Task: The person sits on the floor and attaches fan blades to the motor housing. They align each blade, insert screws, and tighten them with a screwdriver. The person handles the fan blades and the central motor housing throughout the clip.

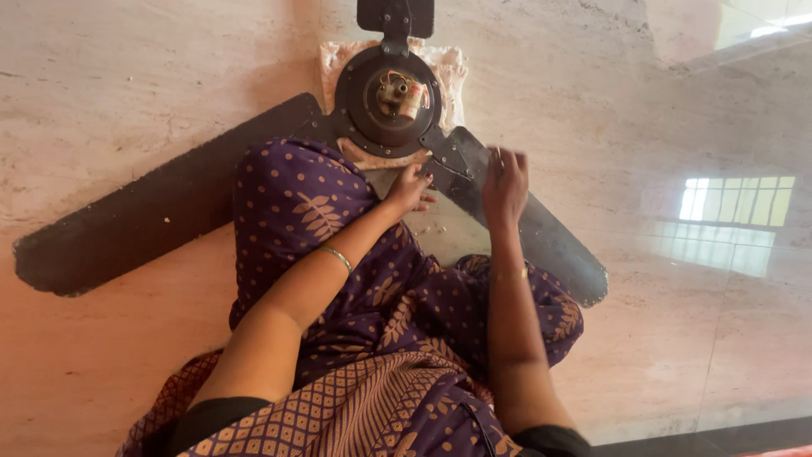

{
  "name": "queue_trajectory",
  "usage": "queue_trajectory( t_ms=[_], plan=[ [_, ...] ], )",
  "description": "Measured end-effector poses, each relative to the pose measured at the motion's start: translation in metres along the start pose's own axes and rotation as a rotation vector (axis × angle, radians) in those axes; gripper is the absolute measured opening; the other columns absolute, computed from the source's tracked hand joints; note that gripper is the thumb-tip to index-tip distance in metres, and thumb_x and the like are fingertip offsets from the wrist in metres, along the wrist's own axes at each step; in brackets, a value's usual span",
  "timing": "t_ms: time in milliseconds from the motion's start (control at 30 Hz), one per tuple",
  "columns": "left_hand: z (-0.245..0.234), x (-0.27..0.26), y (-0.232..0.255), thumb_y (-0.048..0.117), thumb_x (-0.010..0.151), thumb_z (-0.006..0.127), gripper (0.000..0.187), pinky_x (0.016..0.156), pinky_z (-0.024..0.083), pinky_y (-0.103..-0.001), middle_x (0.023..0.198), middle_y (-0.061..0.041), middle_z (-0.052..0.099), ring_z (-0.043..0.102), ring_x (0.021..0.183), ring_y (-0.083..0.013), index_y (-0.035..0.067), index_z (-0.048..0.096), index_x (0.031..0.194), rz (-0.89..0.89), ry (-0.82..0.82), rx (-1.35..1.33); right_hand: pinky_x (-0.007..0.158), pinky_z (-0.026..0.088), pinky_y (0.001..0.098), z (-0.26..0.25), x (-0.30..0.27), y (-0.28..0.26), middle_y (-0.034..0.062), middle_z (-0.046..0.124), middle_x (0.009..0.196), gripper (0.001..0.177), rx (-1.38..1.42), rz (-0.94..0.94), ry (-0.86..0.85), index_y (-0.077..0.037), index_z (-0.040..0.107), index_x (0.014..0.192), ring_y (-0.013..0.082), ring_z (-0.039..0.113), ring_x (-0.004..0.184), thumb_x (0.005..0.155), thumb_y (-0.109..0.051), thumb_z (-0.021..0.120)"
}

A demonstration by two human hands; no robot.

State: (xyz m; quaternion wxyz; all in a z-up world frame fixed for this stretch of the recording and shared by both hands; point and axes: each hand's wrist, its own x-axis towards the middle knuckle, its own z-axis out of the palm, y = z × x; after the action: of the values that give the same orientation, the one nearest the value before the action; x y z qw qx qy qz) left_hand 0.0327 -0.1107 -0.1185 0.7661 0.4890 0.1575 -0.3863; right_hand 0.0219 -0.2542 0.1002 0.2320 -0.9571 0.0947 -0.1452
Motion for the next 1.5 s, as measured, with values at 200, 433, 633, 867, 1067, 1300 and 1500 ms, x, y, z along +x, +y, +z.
queue_trajectory(
  t_ms=[200, 433, 633, 867, 1067, 1300, 1500],
  plan=[
    [-0.002, 0.011, 0.002, 0.021, 0.101, 0.054, 0.049, 0.058, 0.059, -0.033, 0.119, -0.013, 0.062, 0.076, 0.077, -0.0237, 0.009, 0.035, 0.145, 0.025, 0.017, -0.063, 0.073, 0.053, 0.0363, -0.049, -0.118, -0.015, 0.0099, 0.069, 0.101, 0.011, 0.03, -0.036, 0.134, -0.008, 0.071, 0.109, 0.0258, 0.068, 0.086, 0.102, -0.009, 0.063],
    [0.002, 0.004, 0.019, 0.02, 0.105, 0.051, 0.04, 0.065, 0.064, -0.034, 0.108, -0.018, 0.069, 0.078, 0.079, -0.0274, 0.005, 0.045, 0.142, 0.064, -0.028, -0.133, 0.069, 0.054, 0.0347, -0.05, -0.156, -0.02, 0.0088, 0.07, 0.105, 0.017, 0.055, 0.002, 0.058, -0.012, 0.073, 0.113, 0.0225, 0.067, 0.076, 0.098, -0.009, 0.067],
    [0.01, -0.008, 0.029, 0.019, 0.105, 0.052, 0.035, 0.062, 0.065, -0.032, 0.095, -0.017, 0.072, 0.077, 0.073, -0.0268, 0.001, 0.055, 0.135, 0.094, 0.015, -0.116, 0.068, 0.053, 0.0352, -0.043, -0.158, -0.024, 0.0073, 0.07, 0.102, 0.015, 0.047, 0.008, 0.013, -0.014, 0.075, 0.112, 0.0213, 0.066, 0.072, 0.099, -0.014, 0.067],
    [0.018, -0.015, 0.03, 0.02, 0.106, 0.051, 0.029, 0.061, 0.063, -0.031, 0.098, -0.01, 0.07, 0.077, 0.074, -0.0252, 0.002, 0.06, 0.126, 0.108, 0.026, -0.142, 0.068, 0.053, 0.0359, -0.035, -0.154, -0.02, 0.008, 0.073, 0.1, 0.015, 0.026, 0.022, -0.01, -0.014, 0.076, 0.111, 0.0227, 0.069, 0.074, 0.1, -0.015, 0.067],
    [0.018, -0.014, 0.031, 0.021, 0.108, 0.05, 0.024, 0.066, 0.066, -0.032, 0.102, -0.01, 0.064, 0.078, 0.08, -0.0259, 0.0, 0.056, 0.117, 0.086, 0.012, -0.153, 0.072, 0.055, 0.0363, -0.03, -0.151, -0.015, 0.0099, 0.074, 0.104, 0.023, 0.058, -0.046, -0.001, -0.012, 0.074, 0.121, 0.0271, 0.072, 0.085, 0.101, -0.012, 0.063],
    [0.021, -0.014, 0.032, 0.02, 0.106, 0.048, 0.028, 0.066, 0.065, -0.032, 0.107, -0.011, 0.062, 0.076, 0.08, -0.0254, 0.001, 0.054, 0.125, 0.097, 0.025, -0.179, 0.073, 0.055, 0.0371, -0.025, -0.146, -0.016, 0.0104, 0.074, 0.102, 0.019, 0.04, 0.038, -0.057, -0.013, 0.077, 0.116, 0.027, 0.072, 0.083, 0.1, -0.015, 0.066],
    [0.027, -0.019, 0.028, 0.019, 0.104, 0.048, 0.035, 0.064, 0.064, -0.032, 0.117, -0.007, 0.061, 0.076, 0.077, -0.0261, 0.002, 0.048, 0.135, 0.122, 0.067, -0.221, 0.074, 0.055, 0.0377, -0.028, -0.144, -0.018, 0.0095, 0.072, 0.106, 0.018, 0.061, 0.037, -0.018, -0.014, 0.077, 0.114, 0.0261, 0.072, 0.085, 0.1, -0.017, 0.066]
  ],
)
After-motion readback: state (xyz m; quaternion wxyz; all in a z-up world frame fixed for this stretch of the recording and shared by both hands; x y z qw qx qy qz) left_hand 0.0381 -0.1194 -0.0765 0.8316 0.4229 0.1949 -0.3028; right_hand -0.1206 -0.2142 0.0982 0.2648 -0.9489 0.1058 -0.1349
